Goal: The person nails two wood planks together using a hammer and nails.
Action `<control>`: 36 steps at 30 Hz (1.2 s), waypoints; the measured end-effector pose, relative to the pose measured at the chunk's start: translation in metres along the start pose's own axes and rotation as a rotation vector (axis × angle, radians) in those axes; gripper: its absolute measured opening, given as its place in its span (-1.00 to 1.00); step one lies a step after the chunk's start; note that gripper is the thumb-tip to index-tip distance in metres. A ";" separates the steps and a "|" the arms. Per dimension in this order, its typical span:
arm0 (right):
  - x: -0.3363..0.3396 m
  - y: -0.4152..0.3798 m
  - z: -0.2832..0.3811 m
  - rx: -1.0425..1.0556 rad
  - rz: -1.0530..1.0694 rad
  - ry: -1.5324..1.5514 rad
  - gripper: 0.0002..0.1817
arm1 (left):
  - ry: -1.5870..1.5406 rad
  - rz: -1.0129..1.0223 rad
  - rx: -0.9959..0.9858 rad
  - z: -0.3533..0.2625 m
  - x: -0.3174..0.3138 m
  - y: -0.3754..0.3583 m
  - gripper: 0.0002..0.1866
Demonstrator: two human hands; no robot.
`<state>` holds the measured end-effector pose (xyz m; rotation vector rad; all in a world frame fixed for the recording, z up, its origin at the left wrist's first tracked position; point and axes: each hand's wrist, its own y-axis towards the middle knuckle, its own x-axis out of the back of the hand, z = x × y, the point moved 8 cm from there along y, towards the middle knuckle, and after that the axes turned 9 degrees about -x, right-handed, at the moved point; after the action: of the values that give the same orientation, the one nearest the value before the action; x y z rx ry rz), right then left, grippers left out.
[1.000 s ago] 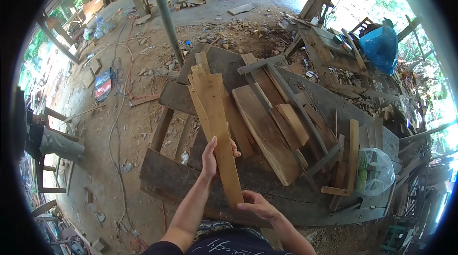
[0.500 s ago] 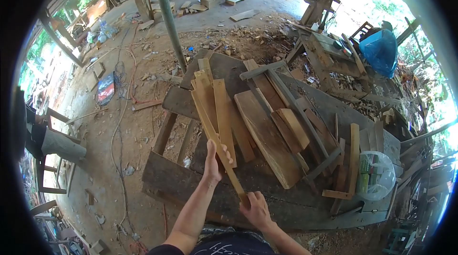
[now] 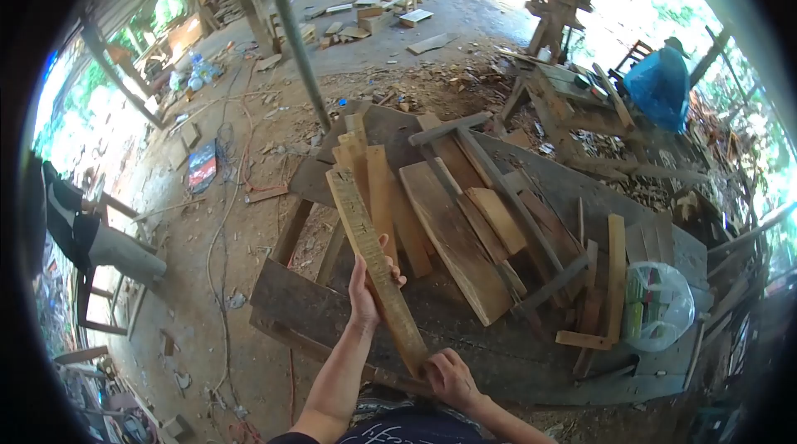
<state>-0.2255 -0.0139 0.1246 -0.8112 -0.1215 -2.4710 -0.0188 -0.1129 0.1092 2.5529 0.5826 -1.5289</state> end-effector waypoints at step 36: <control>0.167 -0.132 -0.302 -0.418 -0.789 -0.161 -0.76 | 1.405 0.437 0.048 0.124 -0.024 -0.177 -0.71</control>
<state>-0.5653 -0.0512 -0.0153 -1.3389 0.0327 -3.2243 -0.1986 0.0085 0.0876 3.0956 -0.0045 0.5409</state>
